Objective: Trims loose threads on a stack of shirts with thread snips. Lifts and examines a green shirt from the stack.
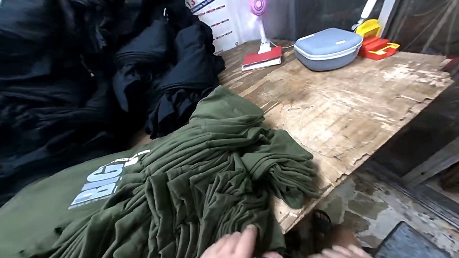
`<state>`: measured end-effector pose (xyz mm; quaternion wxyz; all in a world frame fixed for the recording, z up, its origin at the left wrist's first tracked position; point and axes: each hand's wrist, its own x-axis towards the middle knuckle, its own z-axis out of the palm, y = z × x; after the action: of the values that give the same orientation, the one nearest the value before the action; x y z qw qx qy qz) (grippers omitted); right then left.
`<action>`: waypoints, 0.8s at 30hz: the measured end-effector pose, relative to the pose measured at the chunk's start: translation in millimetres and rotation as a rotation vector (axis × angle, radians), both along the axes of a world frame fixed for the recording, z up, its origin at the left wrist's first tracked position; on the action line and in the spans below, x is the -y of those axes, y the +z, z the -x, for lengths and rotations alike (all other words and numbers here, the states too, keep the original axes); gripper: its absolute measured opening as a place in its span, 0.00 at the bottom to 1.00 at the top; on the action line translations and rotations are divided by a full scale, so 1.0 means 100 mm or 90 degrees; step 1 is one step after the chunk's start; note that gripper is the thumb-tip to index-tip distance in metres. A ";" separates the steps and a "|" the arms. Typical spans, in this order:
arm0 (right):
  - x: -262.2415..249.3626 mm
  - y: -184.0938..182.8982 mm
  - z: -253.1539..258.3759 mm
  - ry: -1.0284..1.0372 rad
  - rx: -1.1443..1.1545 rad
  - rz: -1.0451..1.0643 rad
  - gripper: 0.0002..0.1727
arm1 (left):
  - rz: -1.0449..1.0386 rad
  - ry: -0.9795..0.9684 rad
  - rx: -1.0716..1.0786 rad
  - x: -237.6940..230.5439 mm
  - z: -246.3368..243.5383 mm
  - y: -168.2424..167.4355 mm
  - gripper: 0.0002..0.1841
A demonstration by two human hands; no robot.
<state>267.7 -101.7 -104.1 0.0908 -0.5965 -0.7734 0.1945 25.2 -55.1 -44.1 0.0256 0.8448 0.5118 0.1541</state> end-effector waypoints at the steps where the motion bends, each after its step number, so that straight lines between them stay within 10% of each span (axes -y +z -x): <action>1: 0.00 0.05 0.07 -0.045 -0.064 -0.088 0.18 | -0.015 0.036 0.026 -0.04 0.00 0.02 0.22; 7: -0.36 0.00 0.56 -0.121 -0.327 -0.416 0.10 | -0.130 0.107 0.156 -0.26 0.03 0.05 0.11; 12: -0.40 -0.17 0.63 -0.118 -0.340 -0.534 0.03 | -0.170 -0.092 0.020 -0.35 0.18 -0.06 0.07; 20: -0.19 -0.36 -0.03 -0.145 -0.250 -0.234 0.12 | -0.057 -0.149 0.035 -0.21 0.27 -0.18 0.10; 24: -0.18 -0.31 0.13 -0.176 -0.315 -0.311 0.11 | 0.037 -0.118 0.093 -0.10 0.26 -0.11 0.23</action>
<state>254.5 -83.5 -135.4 0.4400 -0.5911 -0.6638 0.1280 -0.8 -44.9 -54.9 0.1014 0.8738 0.4325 0.1976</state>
